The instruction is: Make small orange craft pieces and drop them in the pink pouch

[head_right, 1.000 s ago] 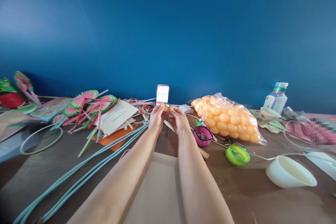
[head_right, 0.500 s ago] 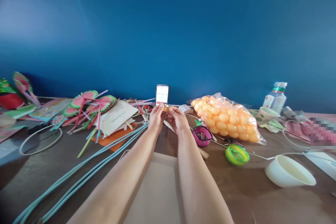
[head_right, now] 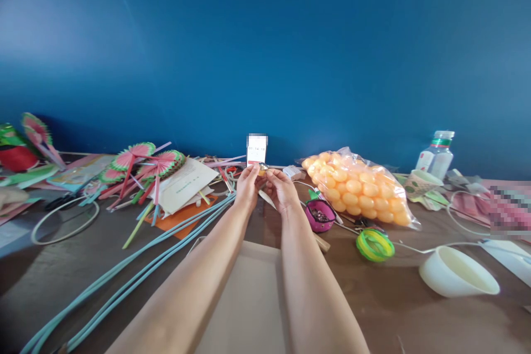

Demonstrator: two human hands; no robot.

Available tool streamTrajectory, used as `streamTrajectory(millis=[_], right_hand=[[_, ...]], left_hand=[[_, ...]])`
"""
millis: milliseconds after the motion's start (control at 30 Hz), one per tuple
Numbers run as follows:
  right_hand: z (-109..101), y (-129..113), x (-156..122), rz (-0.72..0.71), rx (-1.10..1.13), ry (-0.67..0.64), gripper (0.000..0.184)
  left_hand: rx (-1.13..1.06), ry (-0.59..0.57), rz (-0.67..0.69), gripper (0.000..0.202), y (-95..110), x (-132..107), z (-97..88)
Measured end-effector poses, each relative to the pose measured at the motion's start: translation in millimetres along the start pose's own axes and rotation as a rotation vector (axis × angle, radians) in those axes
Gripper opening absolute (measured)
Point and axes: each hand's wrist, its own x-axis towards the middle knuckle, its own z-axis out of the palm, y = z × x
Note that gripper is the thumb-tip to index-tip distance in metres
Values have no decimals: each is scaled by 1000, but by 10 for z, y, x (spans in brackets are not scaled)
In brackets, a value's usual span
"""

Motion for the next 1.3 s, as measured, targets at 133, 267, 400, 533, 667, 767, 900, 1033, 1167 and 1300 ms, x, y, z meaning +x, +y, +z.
streamTrajectory(millis=[133, 267, 400, 533, 667, 767, 900, 1033, 1167, 1300], right_hand=[[-10, 10, 10, -7, -17, -4, 37], [-17, 14, 17, -6, 0, 3, 36], [-17, 9, 14, 3, 29, 8, 36], [-10, 4, 11, -3, 21, 13, 36], [-6, 9, 22, -11, 12, 20, 36], [-8, 14, 27, -13, 0, 6, 37], [-8, 13, 22, -13, -15, 4, 37], [1, 7, 18, -15, -16, 9, 38], [17, 3, 15, -18, -37, 21, 40], [27, 6, 13, -21, -47, 57, 41]], left_hand=[[8, -3, -7, 34, 9, -4, 5], [10, -7, -8, 35, 11, -5, 7], [13, -17, 2, 36, 5, -5, 7], [14, -17, 4, 36, 8, -10, 9], [24, -18, 2, 37, 11, -12, 6], [23, -20, 6, 37, 10, -7, 1], [25, -8, -2, 36, 12, -3, -1], [23, -6, 1, 37, 13, -4, 3], [28, 5, 8, 36, 9, 0, 5], [27, 13, 12, 36, 4, 8, 0]])
